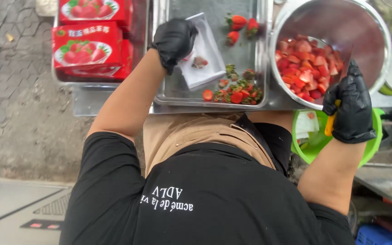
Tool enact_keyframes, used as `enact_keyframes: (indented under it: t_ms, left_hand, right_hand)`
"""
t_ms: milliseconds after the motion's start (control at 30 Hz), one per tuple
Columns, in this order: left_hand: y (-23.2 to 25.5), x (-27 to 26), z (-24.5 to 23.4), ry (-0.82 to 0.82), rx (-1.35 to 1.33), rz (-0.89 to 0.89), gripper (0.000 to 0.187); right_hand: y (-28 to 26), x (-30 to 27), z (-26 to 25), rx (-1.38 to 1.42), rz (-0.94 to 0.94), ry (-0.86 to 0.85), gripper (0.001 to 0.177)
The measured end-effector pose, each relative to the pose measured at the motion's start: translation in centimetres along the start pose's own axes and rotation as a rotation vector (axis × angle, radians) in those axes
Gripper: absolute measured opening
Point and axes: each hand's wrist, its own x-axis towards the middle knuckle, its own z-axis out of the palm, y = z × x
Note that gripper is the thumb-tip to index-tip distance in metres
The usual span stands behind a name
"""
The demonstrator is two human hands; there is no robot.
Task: The person is preparing strawberries by removing the stems and slicing them into a bowl.
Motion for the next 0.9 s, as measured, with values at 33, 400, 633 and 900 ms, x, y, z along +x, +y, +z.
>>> enact_keyframes:
  t_ms: [33,400,633,900]
  left_hand:
    - [-1.7,-1.3,0.4,-0.009,0.084,-0.047,0.015]
    - [-2.2,-5.0,0.7,-0.028,0.028,-0.3,0.017]
    - [-1.5,-3.9,1.1,-0.013,0.239,-0.05,0.023]
    - [0.3,-3.7,-3.5,-0.033,-0.115,-0.247,0.039]
  right_hand:
    - [-0.2,0.1,0.6,0.027,-0.002,-0.013,0.049]
    - [-1.0,0.8,6.6,0.056,-0.03,-0.169,0.053]
    - [0.3,-0.3,6.3,0.088,0.034,-0.13,0.053]
    - [0.2,-0.6,6.2,0.066,0.002,-0.156,0.051]
